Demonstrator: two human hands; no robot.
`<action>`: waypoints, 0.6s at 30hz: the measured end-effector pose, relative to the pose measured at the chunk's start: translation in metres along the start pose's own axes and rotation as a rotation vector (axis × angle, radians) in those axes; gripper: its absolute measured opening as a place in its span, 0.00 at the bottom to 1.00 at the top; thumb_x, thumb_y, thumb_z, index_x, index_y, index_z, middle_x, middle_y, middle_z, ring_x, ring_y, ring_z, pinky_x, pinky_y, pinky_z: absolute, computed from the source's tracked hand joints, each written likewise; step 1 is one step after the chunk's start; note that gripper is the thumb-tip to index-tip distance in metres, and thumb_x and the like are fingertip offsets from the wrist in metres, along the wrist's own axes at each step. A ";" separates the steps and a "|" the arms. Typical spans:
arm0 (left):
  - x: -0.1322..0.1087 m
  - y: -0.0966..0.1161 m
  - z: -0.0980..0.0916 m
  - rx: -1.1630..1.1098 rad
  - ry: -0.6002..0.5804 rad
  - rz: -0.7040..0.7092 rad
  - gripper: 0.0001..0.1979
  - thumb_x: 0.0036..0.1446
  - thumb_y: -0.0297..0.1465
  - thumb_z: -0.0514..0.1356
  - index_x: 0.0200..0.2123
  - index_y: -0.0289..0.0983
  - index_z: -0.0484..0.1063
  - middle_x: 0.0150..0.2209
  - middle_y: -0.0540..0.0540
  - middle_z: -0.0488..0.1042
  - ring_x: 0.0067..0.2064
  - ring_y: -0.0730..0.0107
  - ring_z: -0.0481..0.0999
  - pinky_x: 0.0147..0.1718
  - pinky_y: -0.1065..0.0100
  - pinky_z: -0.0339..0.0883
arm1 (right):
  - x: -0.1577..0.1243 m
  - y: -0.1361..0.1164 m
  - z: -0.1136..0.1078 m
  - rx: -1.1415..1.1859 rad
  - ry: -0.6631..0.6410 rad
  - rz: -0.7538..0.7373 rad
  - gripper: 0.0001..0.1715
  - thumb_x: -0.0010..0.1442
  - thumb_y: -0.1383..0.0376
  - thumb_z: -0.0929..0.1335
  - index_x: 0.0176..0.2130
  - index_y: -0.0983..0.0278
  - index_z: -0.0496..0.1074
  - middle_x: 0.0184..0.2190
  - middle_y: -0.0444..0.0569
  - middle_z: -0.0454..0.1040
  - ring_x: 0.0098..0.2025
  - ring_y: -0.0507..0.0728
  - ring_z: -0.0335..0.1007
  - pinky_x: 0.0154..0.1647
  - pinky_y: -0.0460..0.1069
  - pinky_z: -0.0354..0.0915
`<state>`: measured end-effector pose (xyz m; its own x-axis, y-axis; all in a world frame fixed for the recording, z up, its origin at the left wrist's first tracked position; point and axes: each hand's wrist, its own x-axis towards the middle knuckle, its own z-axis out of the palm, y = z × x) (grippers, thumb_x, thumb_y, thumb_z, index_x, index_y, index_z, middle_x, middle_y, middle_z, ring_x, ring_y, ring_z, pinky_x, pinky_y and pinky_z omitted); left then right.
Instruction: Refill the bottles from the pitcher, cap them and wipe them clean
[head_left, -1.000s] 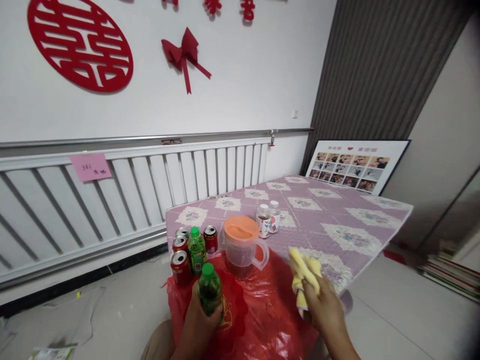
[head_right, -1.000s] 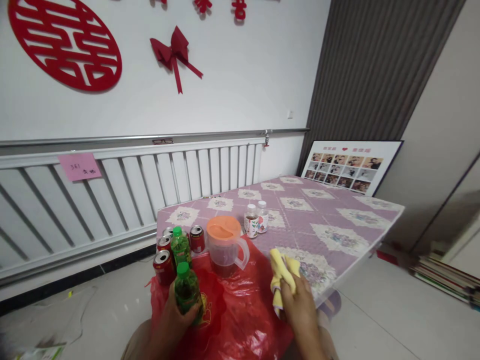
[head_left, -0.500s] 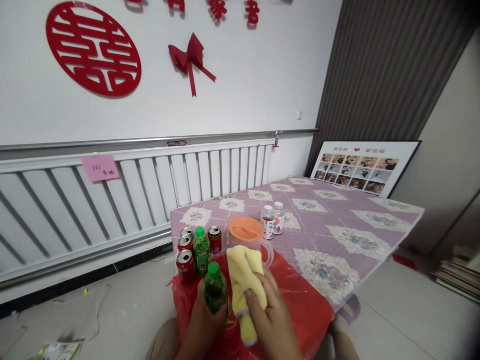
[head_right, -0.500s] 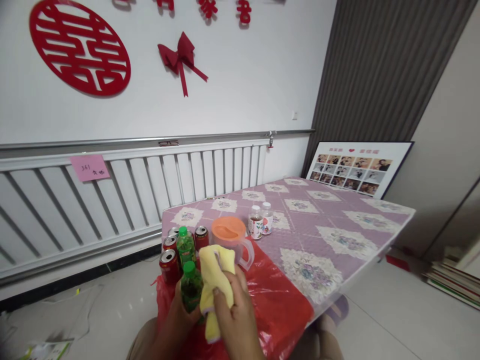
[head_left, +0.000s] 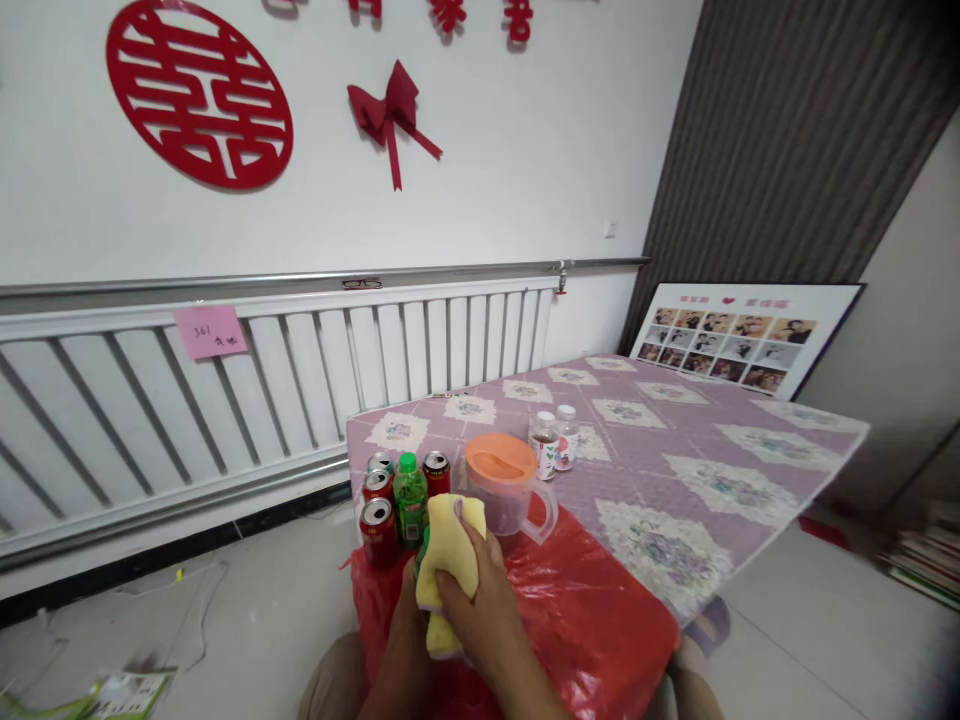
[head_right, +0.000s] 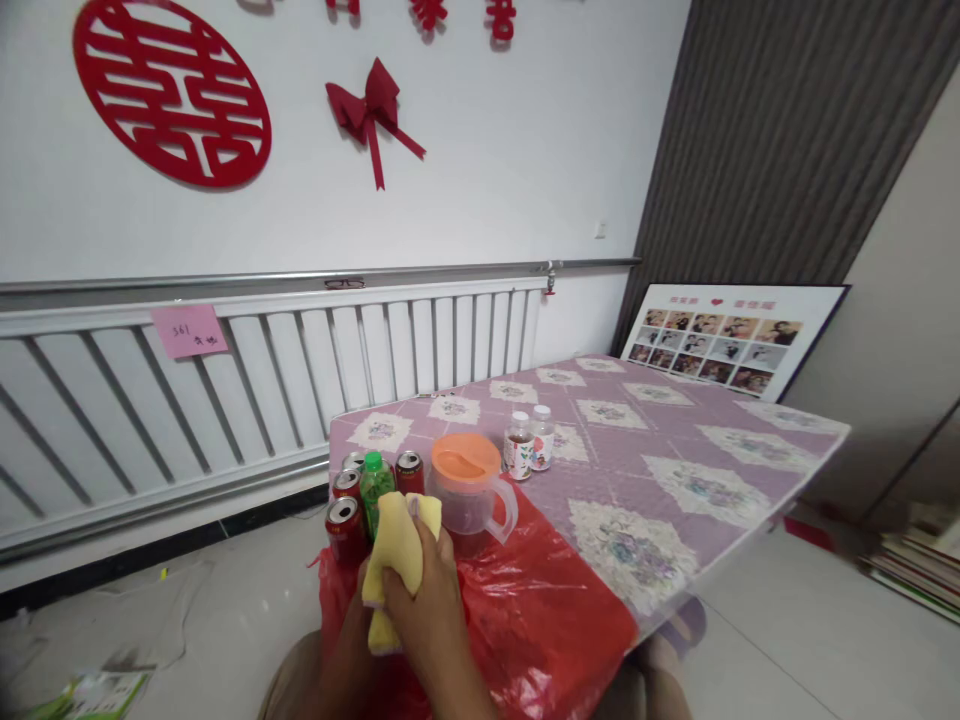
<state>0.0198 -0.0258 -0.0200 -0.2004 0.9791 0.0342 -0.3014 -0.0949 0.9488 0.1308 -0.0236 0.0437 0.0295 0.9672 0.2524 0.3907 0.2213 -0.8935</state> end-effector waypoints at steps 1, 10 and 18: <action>-0.002 0.004 0.000 0.022 -0.022 -0.001 0.28 0.48 0.44 0.67 0.50 0.37 0.74 0.47 0.40 0.81 0.48 0.51 0.79 0.45 0.59 0.75 | -0.001 0.004 -0.002 0.023 0.006 0.009 0.38 0.53 0.64 0.66 0.63 0.62 0.63 0.63 0.56 0.61 0.63 0.64 0.61 0.64 0.57 0.58; -0.009 0.009 0.000 0.420 -0.089 0.153 0.39 0.43 0.29 0.70 0.59 0.35 0.59 0.56 0.34 0.74 0.56 0.50 0.75 0.54 0.55 0.70 | -0.016 0.030 -0.015 0.161 -0.115 0.108 0.27 0.59 0.58 0.62 0.53 0.66 0.73 0.51 0.57 0.76 0.55 0.65 0.71 0.59 0.58 0.64; -0.009 0.012 -0.003 0.289 -0.107 0.049 0.27 0.55 0.41 0.63 0.57 0.41 0.67 0.52 0.40 0.78 0.52 0.50 0.77 0.52 0.55 0.72 | -0.013 0.001 -0.008 0.143 0.009 -0.099 0.38 0.57 0.64 0.64 0.66 0.57 0.61 0.66 0.52 0.57 0.66 0.61 0.56 0.65 0.55 0.56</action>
<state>0.0152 -0.0366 -0.0098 -0.1038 0.9895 0.1002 -0.0135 -0.1022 0.9947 0.1379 -0.0372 0.0420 0.0062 0.9389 0.3443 0.2576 0.3311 -0.9077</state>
